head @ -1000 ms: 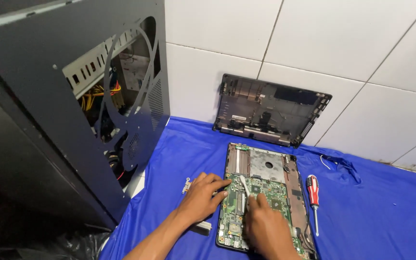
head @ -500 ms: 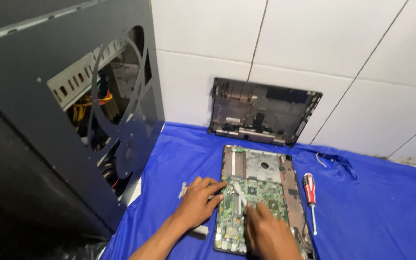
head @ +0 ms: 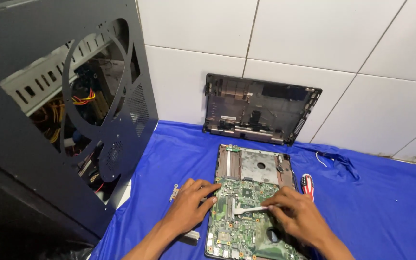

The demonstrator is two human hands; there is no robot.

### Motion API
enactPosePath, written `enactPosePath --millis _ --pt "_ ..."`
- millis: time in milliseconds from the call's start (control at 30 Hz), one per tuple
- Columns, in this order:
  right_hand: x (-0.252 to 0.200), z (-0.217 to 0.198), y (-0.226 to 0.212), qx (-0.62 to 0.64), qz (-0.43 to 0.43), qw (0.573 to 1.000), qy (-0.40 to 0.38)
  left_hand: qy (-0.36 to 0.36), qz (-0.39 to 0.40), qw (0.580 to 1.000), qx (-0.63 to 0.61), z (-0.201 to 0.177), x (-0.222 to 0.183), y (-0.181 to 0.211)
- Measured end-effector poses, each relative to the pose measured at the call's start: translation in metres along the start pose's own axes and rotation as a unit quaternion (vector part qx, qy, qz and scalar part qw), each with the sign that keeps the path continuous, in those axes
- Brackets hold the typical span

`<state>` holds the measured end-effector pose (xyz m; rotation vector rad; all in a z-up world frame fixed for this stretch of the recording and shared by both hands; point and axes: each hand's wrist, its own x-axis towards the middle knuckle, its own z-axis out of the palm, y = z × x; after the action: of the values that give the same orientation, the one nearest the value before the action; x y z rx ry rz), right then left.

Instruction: Cleaning a laptop motherboard by brushing away dust with a small brush.

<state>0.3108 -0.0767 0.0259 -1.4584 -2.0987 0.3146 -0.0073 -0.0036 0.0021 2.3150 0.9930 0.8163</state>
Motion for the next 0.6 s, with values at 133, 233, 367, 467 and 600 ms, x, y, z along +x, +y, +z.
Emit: enactPosePath --millis 133,233,367,467,600 --pt "0.001 -0.002 -0.001 -0.066 0.059 0.995 0.055 0.005 0.002 1.0 -0.004 -0.002 -0.002 0.004" --pt "-0.001 -0.005 -0.026 0.01 0.009 1.0 -0.011 0.002 -0.009 1.0 -0.011 -0.002 0.0 0.005" --pt "-0.01 -0.005 -0.019 -0.014 0.025 1.0 -0.007 0.008 0.004 1.0 -0.001 -0.001 -0.001 0.003" --pt "-0.013 -0.006 -0.032 -0.001 0.065 0.997 -0.048 0.013 0.005 1.0 0.005 -0.001 0.0 0.004" --pt "-0.013 -0.019 -0.045 0.016 0.166 0.984 -0.056 0.013 0.011 1.0 0.0 0.0 -0.001 0.003"
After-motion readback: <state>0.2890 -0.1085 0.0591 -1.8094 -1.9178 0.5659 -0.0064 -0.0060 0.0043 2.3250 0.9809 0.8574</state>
